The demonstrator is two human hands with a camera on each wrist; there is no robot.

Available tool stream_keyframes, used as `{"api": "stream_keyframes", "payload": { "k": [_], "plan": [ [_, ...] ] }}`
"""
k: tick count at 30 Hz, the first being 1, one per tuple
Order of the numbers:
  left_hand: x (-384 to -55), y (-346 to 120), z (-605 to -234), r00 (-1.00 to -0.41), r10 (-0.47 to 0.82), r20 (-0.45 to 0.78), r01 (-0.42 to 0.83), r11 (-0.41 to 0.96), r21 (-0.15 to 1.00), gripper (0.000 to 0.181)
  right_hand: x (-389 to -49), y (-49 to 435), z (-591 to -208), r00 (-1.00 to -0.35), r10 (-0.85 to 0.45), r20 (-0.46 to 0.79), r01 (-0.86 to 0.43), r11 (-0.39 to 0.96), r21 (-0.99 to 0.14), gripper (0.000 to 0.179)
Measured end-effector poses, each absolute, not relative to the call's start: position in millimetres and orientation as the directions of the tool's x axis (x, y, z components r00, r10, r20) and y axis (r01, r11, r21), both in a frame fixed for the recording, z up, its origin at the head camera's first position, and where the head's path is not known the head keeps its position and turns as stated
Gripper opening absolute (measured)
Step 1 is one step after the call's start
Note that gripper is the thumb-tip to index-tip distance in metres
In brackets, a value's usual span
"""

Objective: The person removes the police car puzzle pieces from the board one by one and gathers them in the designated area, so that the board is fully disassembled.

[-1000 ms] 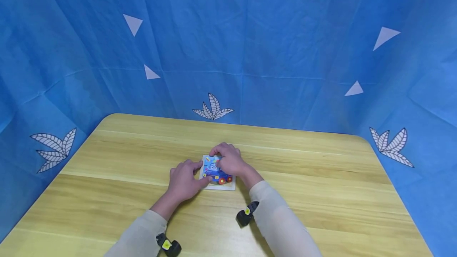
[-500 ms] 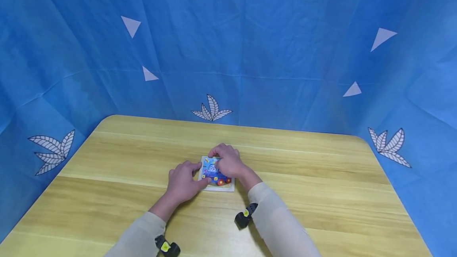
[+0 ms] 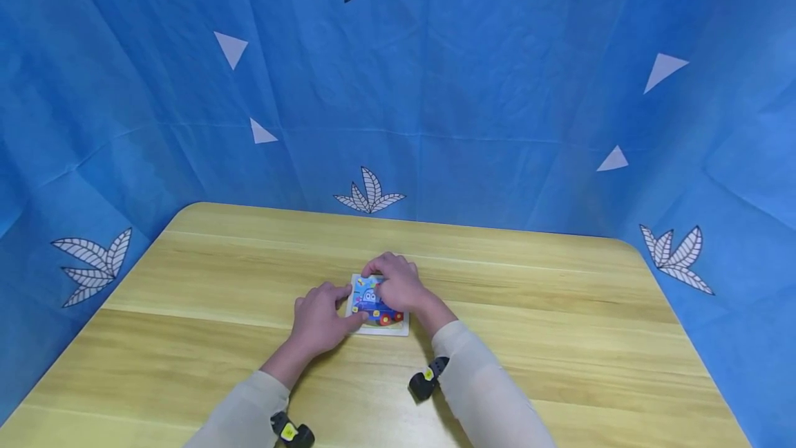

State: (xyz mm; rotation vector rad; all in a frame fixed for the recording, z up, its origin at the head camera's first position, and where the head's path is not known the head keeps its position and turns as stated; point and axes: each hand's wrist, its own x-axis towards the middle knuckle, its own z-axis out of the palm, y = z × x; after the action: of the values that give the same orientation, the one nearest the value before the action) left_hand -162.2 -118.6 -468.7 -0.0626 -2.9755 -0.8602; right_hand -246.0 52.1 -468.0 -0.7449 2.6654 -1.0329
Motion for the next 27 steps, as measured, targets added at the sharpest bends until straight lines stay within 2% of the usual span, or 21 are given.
{"api": "stream_keyframes", "payload": {
  "k": [7,16,27],
  "plan": [
    [-162.3,-118.8,-469.2,-0.999,0.021,0.049,0.044,0.844,0.535,0.067,-245.4,51.3,-466.3,-0.857,-0.515,-0.004,-0.381,0.639,-0.668,0.028],
    [-162.6,-118.5,-470.1,-0.998,0.015,0.059,0.045,0.842,0.537,0.066,-246.7,49.4,-467.6,-0.886,-0.464,0.013,-0.328,0.605,-0.726,0.029],
    [-163.1,-118.8,-472.4,-0.998,0.016,0.062,0.047,0.841,0.539,0.067,-246.3,51.4,-472.5,-0.888,-0.458,0.039,-0.329,0.574,-0.749,0.031]
  ]
}}
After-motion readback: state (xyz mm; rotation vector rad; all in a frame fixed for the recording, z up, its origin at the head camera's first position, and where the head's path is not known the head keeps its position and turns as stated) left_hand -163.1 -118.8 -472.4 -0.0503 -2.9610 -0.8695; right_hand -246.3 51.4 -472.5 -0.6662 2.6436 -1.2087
